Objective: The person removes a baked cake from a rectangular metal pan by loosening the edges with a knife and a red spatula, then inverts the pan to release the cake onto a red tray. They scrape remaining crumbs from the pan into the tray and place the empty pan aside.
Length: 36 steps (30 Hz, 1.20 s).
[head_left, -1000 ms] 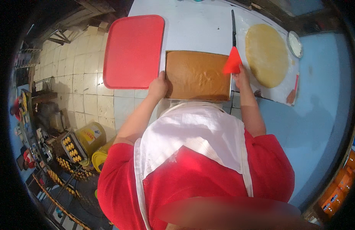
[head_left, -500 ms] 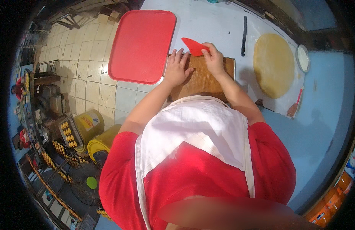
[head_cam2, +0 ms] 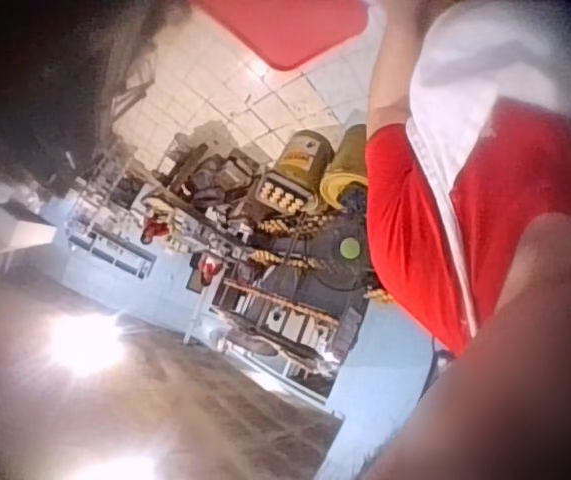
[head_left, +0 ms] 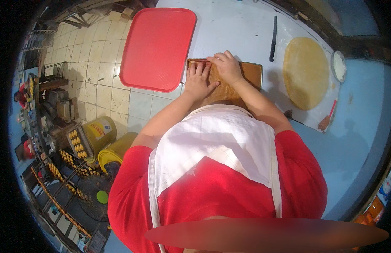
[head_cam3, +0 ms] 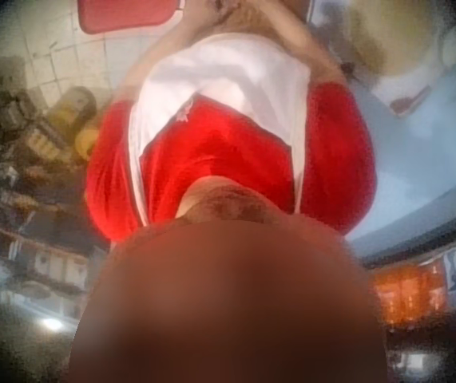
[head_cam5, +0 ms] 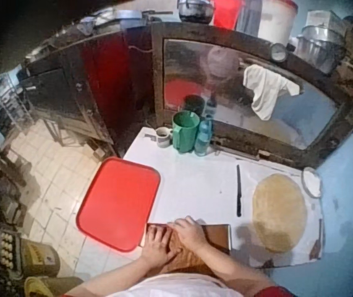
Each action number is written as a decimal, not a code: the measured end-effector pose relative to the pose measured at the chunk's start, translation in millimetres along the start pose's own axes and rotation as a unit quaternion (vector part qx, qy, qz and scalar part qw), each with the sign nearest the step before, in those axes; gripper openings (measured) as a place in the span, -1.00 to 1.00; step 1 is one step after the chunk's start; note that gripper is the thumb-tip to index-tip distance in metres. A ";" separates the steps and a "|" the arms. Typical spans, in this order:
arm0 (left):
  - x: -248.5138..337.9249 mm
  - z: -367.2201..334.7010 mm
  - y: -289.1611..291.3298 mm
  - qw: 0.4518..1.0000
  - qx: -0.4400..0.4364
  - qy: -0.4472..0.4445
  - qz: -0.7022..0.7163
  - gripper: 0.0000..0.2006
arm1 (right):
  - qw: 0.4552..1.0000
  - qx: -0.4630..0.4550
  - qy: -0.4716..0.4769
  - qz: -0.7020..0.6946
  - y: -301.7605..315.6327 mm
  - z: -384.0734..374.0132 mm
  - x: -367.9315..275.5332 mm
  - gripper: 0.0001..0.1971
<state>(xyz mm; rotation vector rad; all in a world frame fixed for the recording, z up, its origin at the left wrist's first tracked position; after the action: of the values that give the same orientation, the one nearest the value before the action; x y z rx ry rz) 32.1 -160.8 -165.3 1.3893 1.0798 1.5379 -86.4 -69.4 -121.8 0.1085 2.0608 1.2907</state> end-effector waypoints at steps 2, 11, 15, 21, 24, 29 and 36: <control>-1.2 0.6 -0.4 0.999 -0.033 0.004 0.008 -0.07 | 0.996 -0.043 -0.016 0.075 -13.5 0.9 0.2 -0.77; 0.6 -1.6 10.3 0.999 -0.021 0.003 0.028 -0.16 | 0.957 -0.245 -0.094 0.125 -52.2 -11.1 14.2 -0.78; 1.6 -0.8 16.2 0.998 -0.034 0.009 0.056 -0.19 | 0.951 -0.276 -0.093 0.100 -49.5 -17.0 17.2 -0.78; 4.3 20.0 22.3 0.986 -0.112 0.016 0.121 -0.20 | 0.916 -0.389 -0.069 0.069 -56.4 -11.8 19.0 -0.77; 1.4 20.4 25.5 0.991 -0.084 0.008 0.101 -0.17 | 0.934 -0.333 -0.078 0.101 -57.4 -7.2 15.5 -0.79; -1.3 10.9 10.5 0.995 -0.080 0.016 0.056 -0.13 | 0.996 -0.023 0.075 0.039 -9.4 10.0 4.3 -0.78; 9.8 -9.8 29.3 0.999 0.034 -0.034 -0.018 -0.19 | 0.991 -0.039 -0.049 0.115 68.1 46.2 89.3 -0.77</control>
<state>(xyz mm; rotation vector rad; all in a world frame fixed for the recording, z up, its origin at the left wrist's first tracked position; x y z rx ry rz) 21.2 -162.2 -134.8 1.4506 1.1180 1.4299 -145.6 36.6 -123.7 0.3770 1.9546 1.4710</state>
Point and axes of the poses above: each hand's wrist, its own z-axis away from the middle knuckle, its own y-axis out of the back of the hand, x = y × z, the point moved 6 cm from there along -z, towards the middle knuckle, and after that the axes turned 6 degrees about -y, right-handed, at the moved point
